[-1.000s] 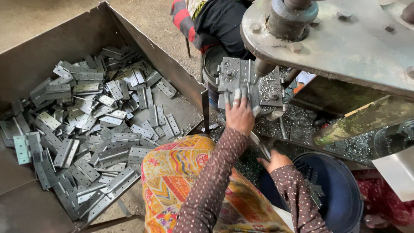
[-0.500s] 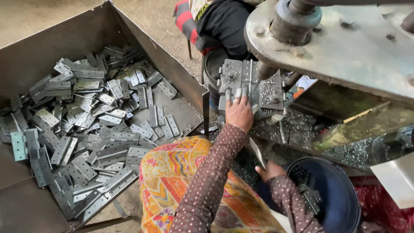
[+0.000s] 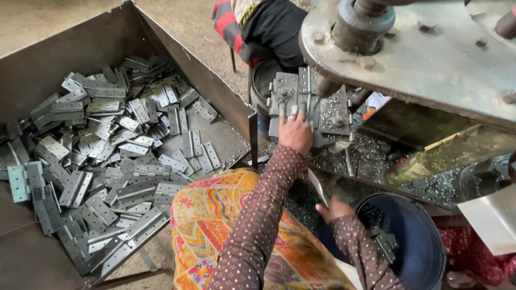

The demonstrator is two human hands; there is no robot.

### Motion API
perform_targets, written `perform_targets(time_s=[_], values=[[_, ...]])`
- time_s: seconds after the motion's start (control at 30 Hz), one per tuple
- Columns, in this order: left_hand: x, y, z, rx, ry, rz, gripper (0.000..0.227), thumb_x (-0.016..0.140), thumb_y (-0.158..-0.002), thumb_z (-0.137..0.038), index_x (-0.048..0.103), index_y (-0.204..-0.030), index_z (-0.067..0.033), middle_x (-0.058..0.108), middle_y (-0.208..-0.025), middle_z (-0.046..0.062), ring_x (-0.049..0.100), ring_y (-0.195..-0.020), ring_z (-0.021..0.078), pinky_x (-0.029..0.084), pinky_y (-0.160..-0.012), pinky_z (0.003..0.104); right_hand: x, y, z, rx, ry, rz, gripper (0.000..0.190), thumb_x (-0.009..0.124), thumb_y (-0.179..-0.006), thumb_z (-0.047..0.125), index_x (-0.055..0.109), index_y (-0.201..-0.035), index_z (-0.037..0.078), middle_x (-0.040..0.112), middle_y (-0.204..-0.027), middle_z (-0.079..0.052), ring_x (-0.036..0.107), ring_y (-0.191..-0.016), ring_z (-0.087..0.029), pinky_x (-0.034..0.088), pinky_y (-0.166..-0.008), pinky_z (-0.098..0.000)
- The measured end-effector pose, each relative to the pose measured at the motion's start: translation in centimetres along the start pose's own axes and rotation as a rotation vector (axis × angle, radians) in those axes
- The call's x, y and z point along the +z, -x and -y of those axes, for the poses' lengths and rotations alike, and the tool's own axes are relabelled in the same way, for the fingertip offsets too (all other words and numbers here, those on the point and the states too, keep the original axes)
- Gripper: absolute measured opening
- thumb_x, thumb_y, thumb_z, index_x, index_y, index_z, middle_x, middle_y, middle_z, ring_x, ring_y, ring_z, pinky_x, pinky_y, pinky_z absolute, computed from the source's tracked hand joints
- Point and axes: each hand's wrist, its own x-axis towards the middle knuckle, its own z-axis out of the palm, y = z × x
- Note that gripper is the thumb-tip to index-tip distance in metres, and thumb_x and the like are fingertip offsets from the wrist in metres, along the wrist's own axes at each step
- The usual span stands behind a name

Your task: The person operates a manual press machine to process metal hinges. They pick up a hinge from a metal bin, place it into the press, and use a lever to activate the machine. The processed hinge is then dropped into a bucket.

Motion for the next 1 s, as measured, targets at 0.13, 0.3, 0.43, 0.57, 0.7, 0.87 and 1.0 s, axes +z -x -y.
perform_targets(time_s=[0.13, 0.3, 0.43, 0.57, 0.7, 0.87, 1.0], values=[[0.1, -1.7, 0.3, -0.012, -0.026, 0.015, 0.029, 0.052, -0.098, -0.023, 0.074, -0.111, -0.0116, 0.059, -0.143, 0.01, 0.054, -0.132, 0.0238, 0.034, -0.115, 0.057, 0.8, 2.3, 1.0, 0.029, -0.058, -0.087, 0.061, 0.066, -0.086, 0.054, 0.057, -0.119, 0.004, 0.077, -0.091, -0.02, 0.077, -0.08, -0.04, 0.063, -0.071, -0.0509], [0.2, 0.5, 0.3, -0.019, 0.014, 0.14, 0.028, 0.052, -0.101, -0.022, 0.073, -0.114, -0.0087, 0.059, -0.145, 0.009, 0.051, -0.138, 0.0252, 0.033, -0.12, 0.055, 5.9, 2.8, 1.2, 0.011, -0.04, -0.336, 0.064, 0.065, -0.087, 0.052, 0.055, -0.133, 0.009, 0.074, -0.094, -0.021, 0.07, -0.084, -0.045, 0.055, -0.074, -0.0552], [0.4, 0.0, 0.4, 0.018, -0.02, -0.03, 0.027, 0.054, -0.091, -0.017, 0.076, -0.104, -0.0092, 0.057, -0.146, 0.01, 0.049, -0.138, 0.0254, 0.032, -0.114, 0.056, 2.6, -0.3, -0.3, -0.088, -0.106, -0.123, 0.071, 0.07, -0.085, 0.055, 0.053, -0.125, -0.001, 0.072, -0.095, -0.025, 0.071, -0.083, -0.043, 0.058, -0.07, -0.0531], [1.7, -0.8, 0.9, -0.011, 0.028, -0.068, 0.029, 0.053, -0.093, -0.015, 0.076, -0.108, -0.0087, 0.059, -0.144, 0.009, 0.055, -0.133, 0.0242, 0.035, -0.112, 0.058, 1.4, 0.6, -0.8, -0.05, 0.075, -0.044, 0.067, 0.066, -0.087, 0.063, 0.063, -0.116, 0.003, 0.075, -0.095, -0.022, 0.074, -0.088, -0.04, 0.061, -0.076, -0.0504], [2.0, -3.1, 0.9, -0.016, 0.023, -0.01, 0.027, 0.052, -0.091, -0.015, 0.078, -0.098, -0.0103, 0.061, -0.139, 0.007, 0.061, -0.121, 0.0224, 0.033, -0.113, 0.057, 4.3, 1.6, 0.8, -0.013, -0.092, -0.286, 0.067, 0.066, -0.085, 0.054, 0.056, -0.13, 0.006, 0.071, -0.093, -0.027, 0.068, -0.089, -0.049, 0.054, -0.077, -0.0575], [0.9, -1.4, 1.1, -0.001, 0.057, 0.057, 0.027, 0.052, -0.095, -0.016, 0.077, -0.098, -0.0091, 0.064, -0.137, 0.007, 0.066, -0.115, 0.0223, 0.037, -0.112, 0.056, 4.8, 2.4, 0.4, -0.121, -0.068, -0.259, 0.067, 0.067, -0.084, 0.056, 0.06, -0.123, 0.002, 0.071, -0.094, -0.026, 0.069, -0.088, -0.047, 0.055, -0.077, -0.0549], [-3.0, 1.3, -0.1, 0.039, 0.01, 0.179, 0.029, 0.049, -0.103, -0.014, 0.077, -0.104, -0.0101, 0.06, -0.148, 0.007, 0.067, -0.115, 0.0193, 0.035, -0.122, 0.055, -3.4, 2.5, 1.7, -0.053, 0.037, -0.103, 0.071, 0.065, -0.084, 0.065, 0.063, -0.118, 0.003, 0.074, -0.093, -0.022, 0.073, -0.089, -0.041, 0.058, -0.082, -0.0494]])
